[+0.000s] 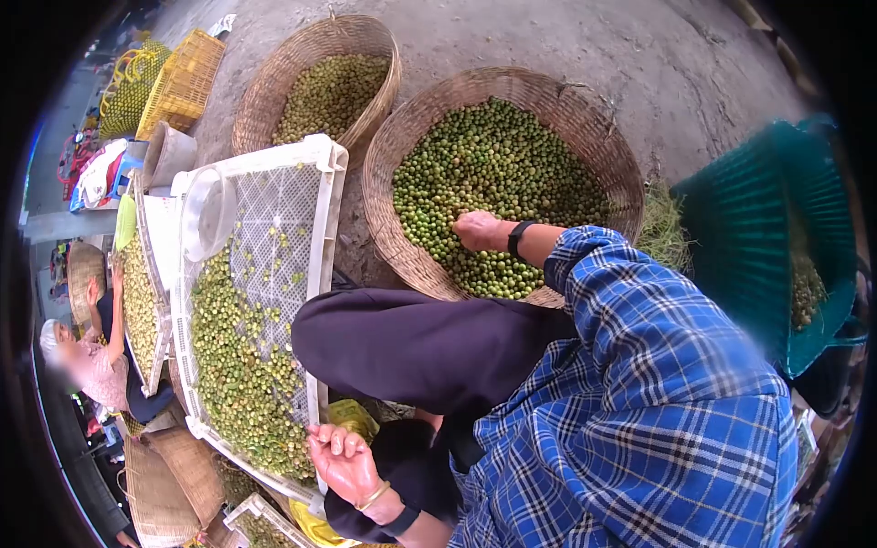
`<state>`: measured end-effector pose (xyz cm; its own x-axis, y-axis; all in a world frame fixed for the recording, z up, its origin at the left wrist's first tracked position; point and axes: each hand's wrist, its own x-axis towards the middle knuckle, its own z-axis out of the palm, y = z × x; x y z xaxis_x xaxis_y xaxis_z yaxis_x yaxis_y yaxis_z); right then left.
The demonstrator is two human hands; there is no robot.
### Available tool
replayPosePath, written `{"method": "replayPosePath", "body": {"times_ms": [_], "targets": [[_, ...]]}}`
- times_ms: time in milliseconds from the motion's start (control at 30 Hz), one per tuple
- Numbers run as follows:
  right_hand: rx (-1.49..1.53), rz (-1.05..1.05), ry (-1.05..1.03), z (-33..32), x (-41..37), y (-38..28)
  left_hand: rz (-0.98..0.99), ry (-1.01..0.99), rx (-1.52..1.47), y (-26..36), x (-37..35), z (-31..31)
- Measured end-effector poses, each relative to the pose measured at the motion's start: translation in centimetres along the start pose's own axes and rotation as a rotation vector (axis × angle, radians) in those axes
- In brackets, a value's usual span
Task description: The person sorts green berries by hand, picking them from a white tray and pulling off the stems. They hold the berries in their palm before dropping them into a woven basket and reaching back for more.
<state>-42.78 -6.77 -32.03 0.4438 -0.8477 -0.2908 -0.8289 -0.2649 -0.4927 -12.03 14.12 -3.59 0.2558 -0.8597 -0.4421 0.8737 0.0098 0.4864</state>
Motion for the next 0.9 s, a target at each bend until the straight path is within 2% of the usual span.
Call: {"method": "replayPosePath", "body": {"times_ms": [100, 133, 233, 333, 367, 400, 467, 533, 567, 600, 767, 867, 900], "targets": [[-0.183, -0.068, -0.011, 0.8, 0.4, -1.0, -0.024, 0.03, 0.009, -0.4, 0.3, -0.8], [-0.239, -0.089, -0.094, 0.8, 0.6, -0.9, -0.033, 0.04, 0.01, -0.6, 0.3, -0.6], [-0.175, -0.087, -0.113, 0.5, 0.9, -1.1, -0.049, 0.057, 0.005, -0.7, 0.5, -0.7], [0.258, 0.091, 0.027, -0.2, 1.4, 0.5, -0.043, 0.033, 0.022, -0.1, 0.6, -0.4], [0.692, 0.296, -0.054, -1.8, 0.3, 0.7, -0.034, 0.038, 0.024, 0.0, 0.5, -0.3], [1.065, 0.371, -0.077, -2.9, -0.6, 1.1, -0.026, 0.037, 0.025, 0.1, 0.6, -0.3], [1.246, 0.359, -0.071, -5.9, -3.3, 1.0, -0.021, 0.027, 0.023, 0.2, 1.0, -0.5], [1.238, 0.369, -0.146, -7.8, -5.6, 0.8, -0.025, 0.02, 0.021, 0.3, 1.3, -0.6], [1.301, 0.317, -0.135, -6.3, -5.8, 1.8, -0.032, 0.019, 0.018, 0.2, 1.4, -0.6], [1.242, 0.324, -0.151, -6.4, -6.5, 1.7, -0.038, 0.017, 0.014, 0.1, 1.5, -0.4], [1.27, 0.393, -0.048, -6.2, -6.8, 1.1, -0.058, 0.038, -0.028, 0.1, 1.2, -0.2], [1.029, 0.323, 0.026, -4.3, -5.2, 2.2, -0.048, 0.105, -0.046, 0.0, 0.9, 0.0], [0.851, 0.322, 0.031, -4.7, -4.9, 1.7, -0.038, 0.15, -0.047, -0.2, 0.7, 0.0]]}}
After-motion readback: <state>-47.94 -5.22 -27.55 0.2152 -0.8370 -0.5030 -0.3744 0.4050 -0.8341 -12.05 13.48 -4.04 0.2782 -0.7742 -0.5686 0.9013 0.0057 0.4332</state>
